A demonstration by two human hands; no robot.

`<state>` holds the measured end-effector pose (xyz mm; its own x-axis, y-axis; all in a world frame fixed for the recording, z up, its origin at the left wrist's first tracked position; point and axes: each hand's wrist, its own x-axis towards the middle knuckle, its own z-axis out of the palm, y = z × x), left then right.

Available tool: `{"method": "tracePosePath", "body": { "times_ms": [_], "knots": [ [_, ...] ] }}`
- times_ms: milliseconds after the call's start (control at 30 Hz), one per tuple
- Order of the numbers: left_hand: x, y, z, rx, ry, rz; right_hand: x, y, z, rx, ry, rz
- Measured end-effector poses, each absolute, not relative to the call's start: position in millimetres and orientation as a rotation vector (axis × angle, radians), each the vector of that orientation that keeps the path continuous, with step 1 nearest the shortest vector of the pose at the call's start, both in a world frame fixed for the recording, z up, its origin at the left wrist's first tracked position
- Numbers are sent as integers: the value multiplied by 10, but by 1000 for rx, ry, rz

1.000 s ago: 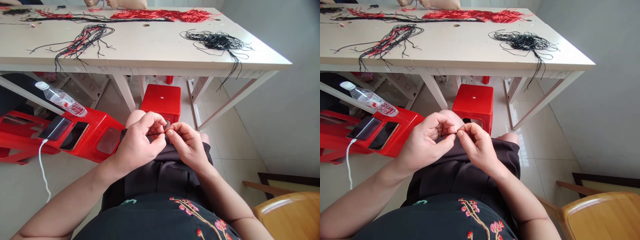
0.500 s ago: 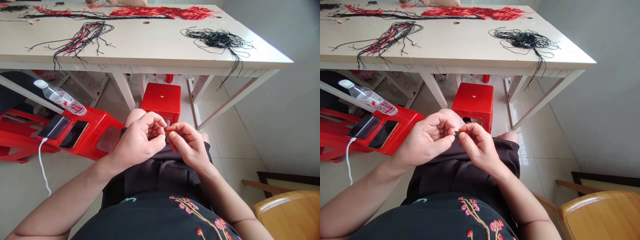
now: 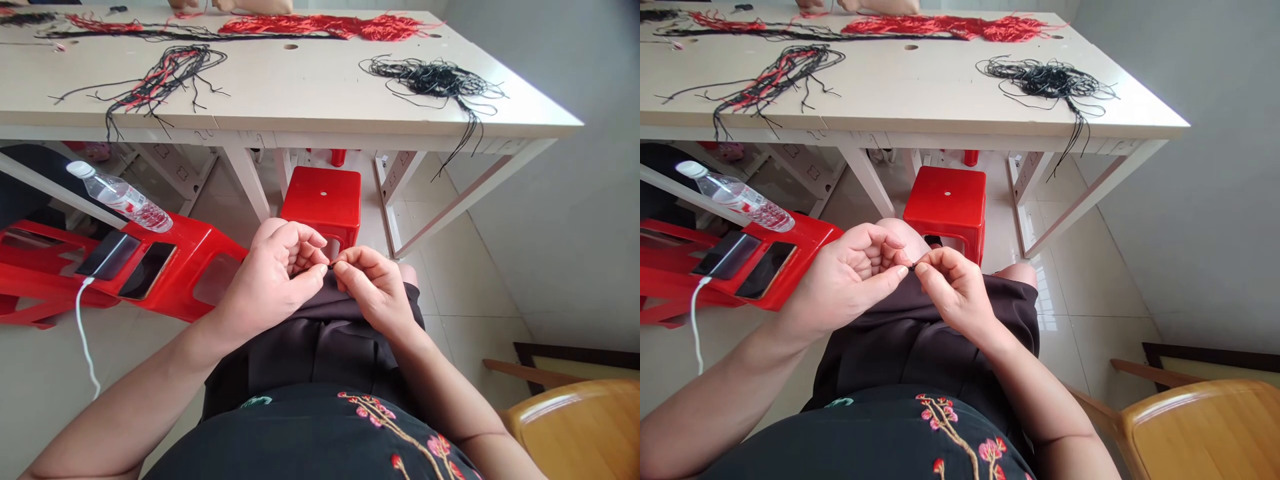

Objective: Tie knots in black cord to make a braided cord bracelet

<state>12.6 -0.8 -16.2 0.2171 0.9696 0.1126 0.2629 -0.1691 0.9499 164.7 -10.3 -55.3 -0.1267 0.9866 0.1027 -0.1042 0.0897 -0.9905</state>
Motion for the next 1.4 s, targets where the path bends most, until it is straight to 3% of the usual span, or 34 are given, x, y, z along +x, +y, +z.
{"method": "tracePosePath", "body": {
  "times_ms": [300, 500, 700, 933, 1400],
  "knots": [
    [188, -7, -218, 2114, 1200, 1051, 1591, -84, -600, -939, -1107, 1460],
    [189, -2, -152, 2481, 1135, 1231, 1505, -107, -504, -915, -1217, 1297],
    [171, -73, -82, 2474, 1168, 1253, 1493, -188, -434, -901, -1299, 1124],
    [124, -161, 22, 2401, 1159, 1151, 1587, -199, -437, -780, -1338, 1319],
    [39, -311, -44, 2365, 1196, 1053, 1551, -239, -653, -888, -1409, 1147]
  ]
}}
